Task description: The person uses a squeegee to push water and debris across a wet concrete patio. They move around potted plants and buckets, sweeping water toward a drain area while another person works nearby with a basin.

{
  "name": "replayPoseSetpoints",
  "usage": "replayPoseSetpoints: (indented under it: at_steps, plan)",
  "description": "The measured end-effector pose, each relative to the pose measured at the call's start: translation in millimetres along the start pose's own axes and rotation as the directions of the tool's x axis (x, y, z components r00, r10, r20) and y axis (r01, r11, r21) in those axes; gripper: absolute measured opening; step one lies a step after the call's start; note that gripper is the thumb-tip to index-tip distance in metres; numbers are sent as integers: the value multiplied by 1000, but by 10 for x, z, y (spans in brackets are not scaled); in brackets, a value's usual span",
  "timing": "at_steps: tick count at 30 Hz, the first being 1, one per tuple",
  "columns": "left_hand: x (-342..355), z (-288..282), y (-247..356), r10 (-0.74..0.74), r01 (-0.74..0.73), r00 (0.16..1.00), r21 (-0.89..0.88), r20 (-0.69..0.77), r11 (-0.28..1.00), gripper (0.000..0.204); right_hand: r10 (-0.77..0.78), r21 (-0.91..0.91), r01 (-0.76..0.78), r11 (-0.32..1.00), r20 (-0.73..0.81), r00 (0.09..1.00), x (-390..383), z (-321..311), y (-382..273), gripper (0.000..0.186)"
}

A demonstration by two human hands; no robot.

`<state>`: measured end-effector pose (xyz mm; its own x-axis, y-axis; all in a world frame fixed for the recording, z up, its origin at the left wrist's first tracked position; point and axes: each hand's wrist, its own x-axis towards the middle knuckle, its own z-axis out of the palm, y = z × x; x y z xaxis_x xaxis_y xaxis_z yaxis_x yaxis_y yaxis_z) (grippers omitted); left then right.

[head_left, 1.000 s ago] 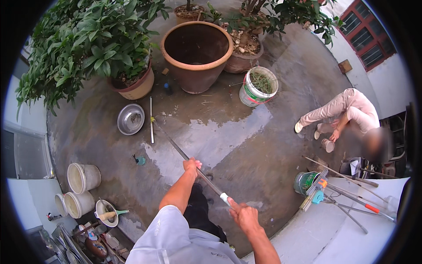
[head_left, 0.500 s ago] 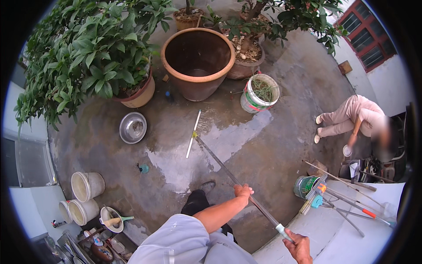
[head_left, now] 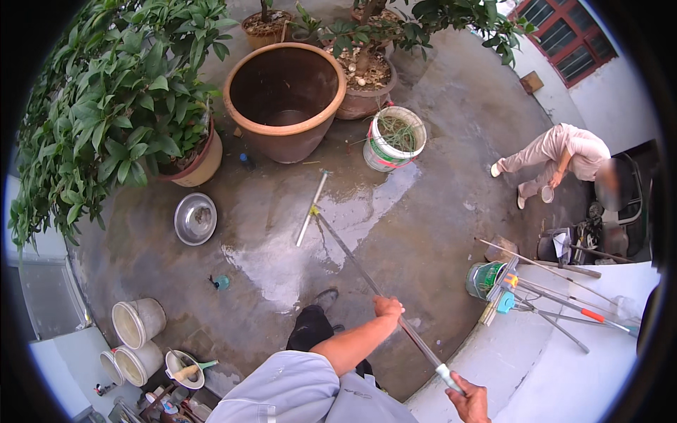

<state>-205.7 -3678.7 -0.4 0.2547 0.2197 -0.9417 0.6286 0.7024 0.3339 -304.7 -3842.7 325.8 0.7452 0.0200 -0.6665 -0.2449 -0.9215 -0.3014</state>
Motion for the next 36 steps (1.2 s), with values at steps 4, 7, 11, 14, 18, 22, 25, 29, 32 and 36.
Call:
replayPoseSetpoints:
  at_steps: [4, 7, 11, 14, 18, 22, 25, 29, 32, 36]
  plan:
    - [26, 168, 51, 61, -55, 996, -103, 61, 993, 22, -25, -19, 24, 1000, -66, 997, -5, 21, 31, 30]
    - [372, 181, 402, 147, -149, 987, 21, 68, 989, 24, -83, -64, 79, 995, -73, 994, 295, 310, 66, 32]
    - [981, 344, 1022, 244, -252, 967, 130, 73, 959, 25, -236, 22, 256, 967, -311, 921, 1046, 760, -193, 47]
    - [1670, 358, 1340, 247, -257, 966, 292, 71, 921, 24, -180, 136, 231, 963, -314, 932, 1598, 1006, -453, 44]
    - [2564, 2, 1226, 563, -432, 827, 652, 10, 623, 27, -157, 202, 201, 958, -216, 964, 1696, 1167, -597, 42]
    - [1712, 185, 715, 179, -402, 896, 914, 406, -61, 27, -12, 313, 81, 946, -216, 976, 998, 1305, -220, 44]
    - [1759, -76, -26, 294, -382, 902, 901, 316, 204, 11, 68, 306, -27, 952, -123, 990, 558, 1171, -108, 43]
    - [866, 23, -550, 297, -443, 838, 888, 458, -120, 14, 293, 170, -290, 942, 10, 956, -134, 1085, 326, 37]
    - [289, 66, -921, 53, -550, 769, 702, 637, -452, 18, 237, 141, -231, 963, -28, 971, -637, 955, 656, 40]
    - [-328, 366, -1367, 14, -236, 969, 914, 245, 330, 28, 409, 104, -403, 909, -41, 912, -1101, 412, 504, 41]
